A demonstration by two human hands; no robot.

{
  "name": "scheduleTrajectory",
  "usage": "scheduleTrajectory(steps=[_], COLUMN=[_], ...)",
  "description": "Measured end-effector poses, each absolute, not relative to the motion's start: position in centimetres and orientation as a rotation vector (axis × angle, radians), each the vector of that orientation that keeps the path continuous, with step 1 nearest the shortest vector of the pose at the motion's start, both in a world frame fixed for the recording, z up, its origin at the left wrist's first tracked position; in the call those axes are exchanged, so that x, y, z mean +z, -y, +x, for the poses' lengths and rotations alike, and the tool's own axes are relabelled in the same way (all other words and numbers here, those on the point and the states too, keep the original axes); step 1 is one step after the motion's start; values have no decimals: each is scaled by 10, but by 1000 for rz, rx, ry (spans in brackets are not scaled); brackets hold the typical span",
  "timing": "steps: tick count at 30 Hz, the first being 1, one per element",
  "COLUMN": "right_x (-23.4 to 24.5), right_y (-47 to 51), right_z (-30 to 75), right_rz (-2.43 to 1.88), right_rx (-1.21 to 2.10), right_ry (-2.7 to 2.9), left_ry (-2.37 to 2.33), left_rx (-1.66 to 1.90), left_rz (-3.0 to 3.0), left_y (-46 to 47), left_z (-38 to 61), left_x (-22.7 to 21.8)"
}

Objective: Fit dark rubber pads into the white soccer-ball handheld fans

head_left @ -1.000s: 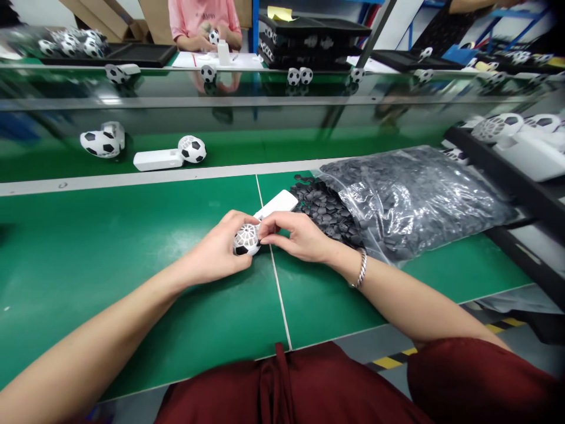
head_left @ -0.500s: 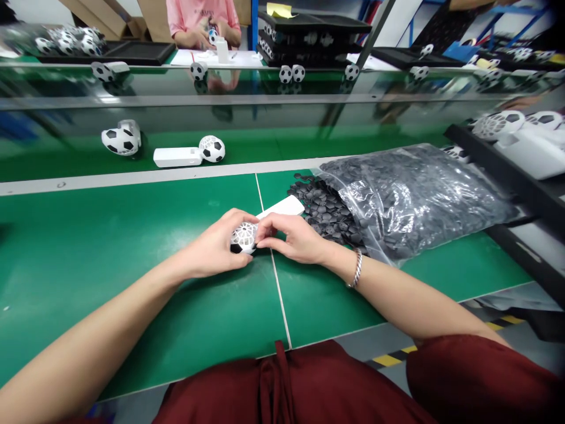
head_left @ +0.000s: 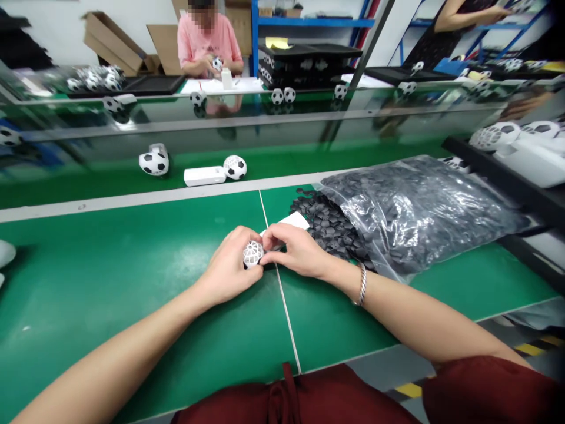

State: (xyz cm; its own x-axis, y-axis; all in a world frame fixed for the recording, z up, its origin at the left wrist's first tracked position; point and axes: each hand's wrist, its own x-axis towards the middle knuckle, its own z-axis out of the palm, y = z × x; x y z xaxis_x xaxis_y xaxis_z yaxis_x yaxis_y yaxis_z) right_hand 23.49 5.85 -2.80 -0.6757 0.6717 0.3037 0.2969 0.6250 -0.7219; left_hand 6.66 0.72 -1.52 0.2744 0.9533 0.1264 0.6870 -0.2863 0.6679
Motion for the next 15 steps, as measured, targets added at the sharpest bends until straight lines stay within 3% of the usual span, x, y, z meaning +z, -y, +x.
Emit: scheduleTrajectory(steps=[6,13,15], right_x=[-16,-28,-41], right_y=[-61,-97,-107], right_z=[244,304,315], right_rz=[-726,-1286,-1337], right_rx=[622,-293,-417], right_ry=[2317,2408,2422], left_ry=[-1509,-1992,-2155], left_rx=[778,1177,1262], left_rz=[1847,1556,1500], left_y=[-7,-68,-98], left_z=[49,-33,-62], left_x=[-2,22,22])
